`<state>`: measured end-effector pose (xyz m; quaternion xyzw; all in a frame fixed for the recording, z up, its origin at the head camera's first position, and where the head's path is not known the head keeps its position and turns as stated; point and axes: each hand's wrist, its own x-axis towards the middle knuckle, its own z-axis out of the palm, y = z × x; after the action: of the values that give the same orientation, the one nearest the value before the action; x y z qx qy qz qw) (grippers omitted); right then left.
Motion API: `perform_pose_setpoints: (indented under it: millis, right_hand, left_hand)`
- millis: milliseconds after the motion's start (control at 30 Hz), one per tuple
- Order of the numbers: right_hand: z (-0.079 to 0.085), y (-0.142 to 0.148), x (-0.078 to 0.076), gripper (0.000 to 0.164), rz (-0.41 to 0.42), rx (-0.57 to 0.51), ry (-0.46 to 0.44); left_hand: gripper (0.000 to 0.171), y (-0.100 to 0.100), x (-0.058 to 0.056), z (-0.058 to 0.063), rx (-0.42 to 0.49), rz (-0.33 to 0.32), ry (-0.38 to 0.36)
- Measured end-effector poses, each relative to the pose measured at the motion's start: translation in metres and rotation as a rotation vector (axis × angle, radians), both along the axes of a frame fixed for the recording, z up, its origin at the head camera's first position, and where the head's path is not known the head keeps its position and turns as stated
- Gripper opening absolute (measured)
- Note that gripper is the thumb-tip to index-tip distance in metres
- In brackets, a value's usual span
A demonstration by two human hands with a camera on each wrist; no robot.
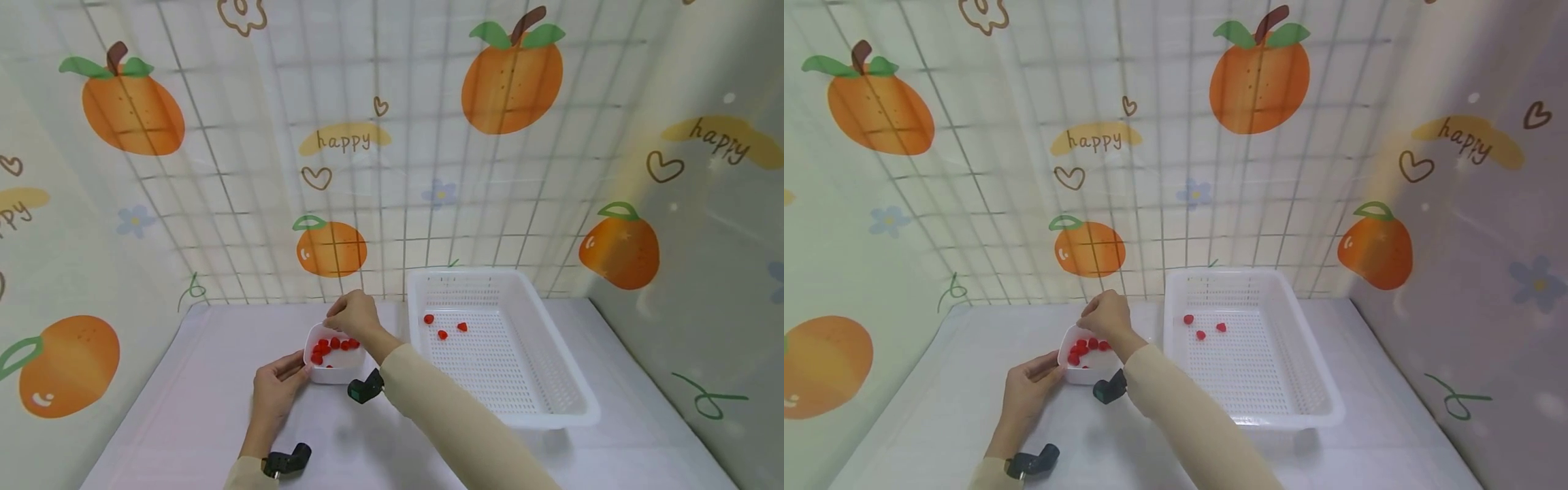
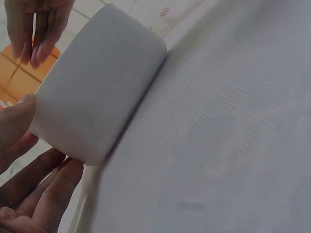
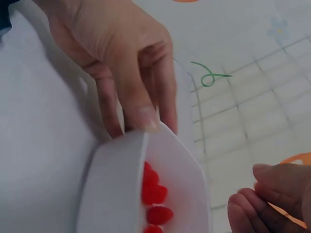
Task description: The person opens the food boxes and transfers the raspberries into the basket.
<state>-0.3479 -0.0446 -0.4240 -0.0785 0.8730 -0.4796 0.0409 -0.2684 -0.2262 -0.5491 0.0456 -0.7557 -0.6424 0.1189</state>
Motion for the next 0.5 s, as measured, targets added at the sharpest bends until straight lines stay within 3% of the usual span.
perform_pose_setpoints:
  millis: [500]
  right_hand:
    - [-0.049, -0.026, 0.003, 0.012, -0.036, 0.138, 0.0]
  left_hand:
    - [0.039, -0.002, 0.0, 0.0, 0.034, -0.016, 0.009]
